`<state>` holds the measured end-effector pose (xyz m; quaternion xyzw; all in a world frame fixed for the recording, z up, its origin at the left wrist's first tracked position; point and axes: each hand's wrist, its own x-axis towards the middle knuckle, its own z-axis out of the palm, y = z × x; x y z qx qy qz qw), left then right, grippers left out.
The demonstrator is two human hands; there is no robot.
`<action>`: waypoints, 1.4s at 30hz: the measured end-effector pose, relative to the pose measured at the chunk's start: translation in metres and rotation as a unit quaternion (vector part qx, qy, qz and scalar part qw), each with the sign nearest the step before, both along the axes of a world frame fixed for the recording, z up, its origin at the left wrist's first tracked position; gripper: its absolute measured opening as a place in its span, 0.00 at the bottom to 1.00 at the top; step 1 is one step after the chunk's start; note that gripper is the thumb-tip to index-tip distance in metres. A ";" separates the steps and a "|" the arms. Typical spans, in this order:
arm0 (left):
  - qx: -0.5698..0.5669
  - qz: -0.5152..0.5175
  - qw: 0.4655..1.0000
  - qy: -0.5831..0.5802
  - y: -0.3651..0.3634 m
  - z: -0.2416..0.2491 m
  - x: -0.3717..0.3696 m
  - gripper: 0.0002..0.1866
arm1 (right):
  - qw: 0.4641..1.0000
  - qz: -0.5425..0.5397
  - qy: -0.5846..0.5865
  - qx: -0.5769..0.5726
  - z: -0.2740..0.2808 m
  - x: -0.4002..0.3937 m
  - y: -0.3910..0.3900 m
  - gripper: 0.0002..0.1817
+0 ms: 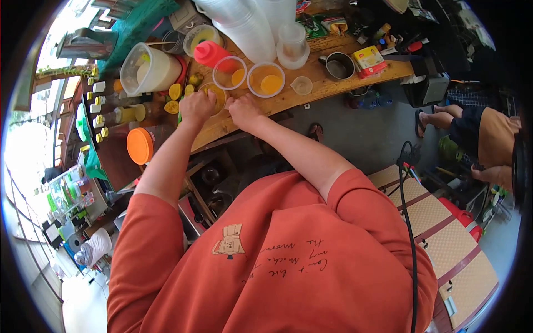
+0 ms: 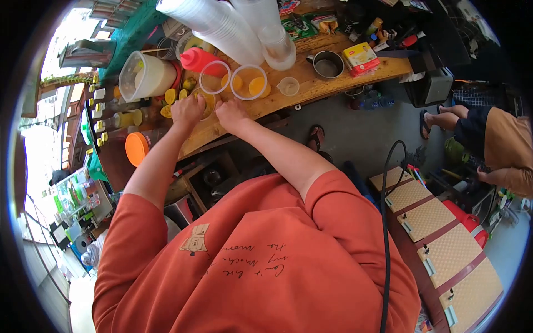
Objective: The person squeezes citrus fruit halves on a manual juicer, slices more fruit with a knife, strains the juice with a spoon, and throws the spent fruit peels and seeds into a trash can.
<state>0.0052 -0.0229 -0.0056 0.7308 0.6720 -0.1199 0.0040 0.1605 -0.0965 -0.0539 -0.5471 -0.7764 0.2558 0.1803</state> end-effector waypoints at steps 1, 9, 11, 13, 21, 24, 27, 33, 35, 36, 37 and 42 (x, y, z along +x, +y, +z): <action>-0.039 -0.050 0.998 0.011 0.004 0.005 -0.001 0.30 | 1.000 0.007 0.000 -0.001 -0.001 -0.002 -0.001 0.09; -0.036 0.169 0.984 -0.053 0.004 0.015 0.026 0.28 | 0.998 -0.005 -0.016 0.053 -0.006 -0.007 -0.003 0.09; -0.059 0.181 0.980 -0.063 0.010 0.015 0.018 0.29 | 0.999 -0.002 -0.010 0.038 -0.005 -0.009 -0.005 0.10; -0.075 0.187 0.976 -0.081 0.020 0.016 0.008 0.30 | 0.999 -0.003 -0.011 0.032 -0.005 -0.007 0.000 0.11; -0.005 0.303 0.928 -0.216 0.045 0.051 -0.038 0.40 | 0.998 0.006 -0.010 -0.063 0.005 -0.004 -0.005 0.10; 0.032 0.291 0.923 -0.250 0.045 0.041 -0.067 0.41 | 0.998 0.013 -0.034 -0.044 0.008 0.002 -0.011 0.09; 0.096 0.228 0.936 -0.250 0.009 0.047 -0.079 0.28 | 0.997 0.022 -0.048 -0.051 0.011 0.007 -0.016 0.08; 0.032 0.160 0.971 -0.174 -0.079 0.009 -0.097 0.17 | 0.996 0.023 -0.062 -0.059 0.021 0.016 -0.021 0.09; 0.032 0.156 0.971 -0.177 -0.082 -0.002 -0.103 0.16 | 0.996 0.025 -0.060 -0.060 0.018 0.018 -0.023 0.09; 0.036 0.160 0.970 -0.180 -0.080 -0.004 -0.103 0.16 | 0.996 0.026 -0.057 -0.063 0.018 0.018 -0.022 0.10; 0.039 0.163 0.969 -0.183 -0.077 -0.005 -0.104 0.16 | 0.996 0.027 -0.061 -0.061 0.018 0.017 -0.023 0.10; 0.021 0.158 0.969 -0.188 -0.040 -0.010 -0.107 0.14 | 0.998 0.013 -0.064 -0.026 0.016 0.017 -0.027 0.11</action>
